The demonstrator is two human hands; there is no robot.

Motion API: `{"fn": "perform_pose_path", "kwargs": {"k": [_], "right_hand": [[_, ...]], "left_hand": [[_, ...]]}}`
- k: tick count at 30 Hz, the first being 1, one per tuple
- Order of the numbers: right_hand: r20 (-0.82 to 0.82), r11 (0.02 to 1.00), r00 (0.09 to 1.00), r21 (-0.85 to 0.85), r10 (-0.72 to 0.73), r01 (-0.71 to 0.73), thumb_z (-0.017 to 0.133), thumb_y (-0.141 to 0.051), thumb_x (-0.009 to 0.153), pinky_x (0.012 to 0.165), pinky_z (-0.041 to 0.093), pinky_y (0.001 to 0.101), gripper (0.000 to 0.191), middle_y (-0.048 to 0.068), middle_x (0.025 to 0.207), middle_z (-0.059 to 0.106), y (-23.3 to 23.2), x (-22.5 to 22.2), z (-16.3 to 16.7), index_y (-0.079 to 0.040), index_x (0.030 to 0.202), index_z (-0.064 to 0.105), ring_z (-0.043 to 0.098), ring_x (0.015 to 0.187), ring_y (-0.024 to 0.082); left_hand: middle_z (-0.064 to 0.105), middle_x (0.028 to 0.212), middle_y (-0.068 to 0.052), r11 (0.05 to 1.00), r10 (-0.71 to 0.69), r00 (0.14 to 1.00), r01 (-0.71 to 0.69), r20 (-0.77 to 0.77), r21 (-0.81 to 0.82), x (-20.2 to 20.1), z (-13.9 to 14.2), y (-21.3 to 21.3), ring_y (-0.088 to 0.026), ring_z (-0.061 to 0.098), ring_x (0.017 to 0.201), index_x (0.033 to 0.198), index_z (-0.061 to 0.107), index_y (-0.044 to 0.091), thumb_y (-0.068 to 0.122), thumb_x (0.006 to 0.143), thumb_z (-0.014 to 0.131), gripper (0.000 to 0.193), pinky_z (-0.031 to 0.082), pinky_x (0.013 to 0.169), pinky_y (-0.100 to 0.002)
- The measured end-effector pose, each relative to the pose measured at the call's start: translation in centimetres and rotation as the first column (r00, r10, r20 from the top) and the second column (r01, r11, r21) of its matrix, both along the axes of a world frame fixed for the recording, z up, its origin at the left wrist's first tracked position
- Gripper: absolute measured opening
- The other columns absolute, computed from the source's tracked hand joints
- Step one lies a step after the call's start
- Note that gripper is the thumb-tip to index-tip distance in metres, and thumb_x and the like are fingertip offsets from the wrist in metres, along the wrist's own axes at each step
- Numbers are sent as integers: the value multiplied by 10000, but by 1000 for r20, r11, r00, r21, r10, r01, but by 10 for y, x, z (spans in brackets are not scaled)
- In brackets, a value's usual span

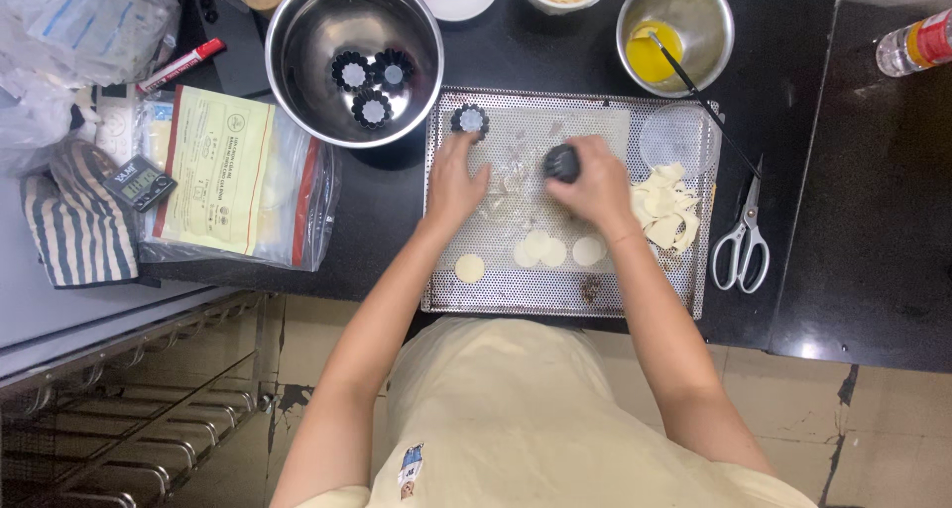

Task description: The person lines fluted tart molds with round dough pieces, pressing the dough into each mold by hand and trimming excess. They occasionally use a brush to apply yellow liquid from a bowl to the molds and arrange the filled molds on a perforated tray.

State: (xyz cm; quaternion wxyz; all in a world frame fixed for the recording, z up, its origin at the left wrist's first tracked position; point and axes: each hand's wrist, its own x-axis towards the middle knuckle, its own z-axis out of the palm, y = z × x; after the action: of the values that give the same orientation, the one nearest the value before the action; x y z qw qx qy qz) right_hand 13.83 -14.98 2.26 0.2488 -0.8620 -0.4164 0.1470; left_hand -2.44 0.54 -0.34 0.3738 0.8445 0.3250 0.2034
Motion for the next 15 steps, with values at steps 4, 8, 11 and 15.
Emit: {"fn": "perform_pose_path", "kwargs": {"k": [4, 8, 11, 15], "right_hand": [[181, 996, 980, 9, -87, 87, 836, -272, 683, 863, 550, 445, 540, 152, 1114, 680, -1, 33, 3, -30, 1142, 687, 683, 973, 355], [217, 997, 974, -17, -67, 73, 835, -247, 693, 918, 520, 453, 543, 165, 1151, 665, 1, 43, 1, -25, 1165, 682, 635, 1067, 374], [188, 998, 981, 27, -54, 49, 847, -249, 689, 963, 495, 452, 595, 183, 1180, 647, 2, 43, 1, 0, 1198, 668, 601, 1107, 384], [124, 997, 991, 57, -60, 53, 857, -250, 672, 988, 481, 441, 653, 195, 1185, 631, 1, 44, 6, 30, 1222, 646, 593, 1126, 375]], "left_hand": [[473, 1367, -241, 983, -58, 987, 82, -148, 162, 25, 13, 32, -430, 460, 1271, 1341, 494, -38, 49, 712, 798, 704, 410, 1055, -461], [527, 1314, -203, 981, -132, 937, 171, -323, 94, 36, 19, 44, -385, 517, 1249, 1258, 543, -24, 50, 753, 784, 564, 459, 1052, -448], [558, 1224, -228, 965, -195, 911, 244, -363, 93, 38, 23, 50, -397, 534, 1192, 1141, 572, -37, 103, 713, 812, 510, 474, 1008, -456], [646, 1141, -192, 977, -185, 960, 158, -208, -142, 36, 22, 50, -321, 633, 1083, 1161, 611, -14, 200, 743, 820, 514, 530, 943, -411]]}}
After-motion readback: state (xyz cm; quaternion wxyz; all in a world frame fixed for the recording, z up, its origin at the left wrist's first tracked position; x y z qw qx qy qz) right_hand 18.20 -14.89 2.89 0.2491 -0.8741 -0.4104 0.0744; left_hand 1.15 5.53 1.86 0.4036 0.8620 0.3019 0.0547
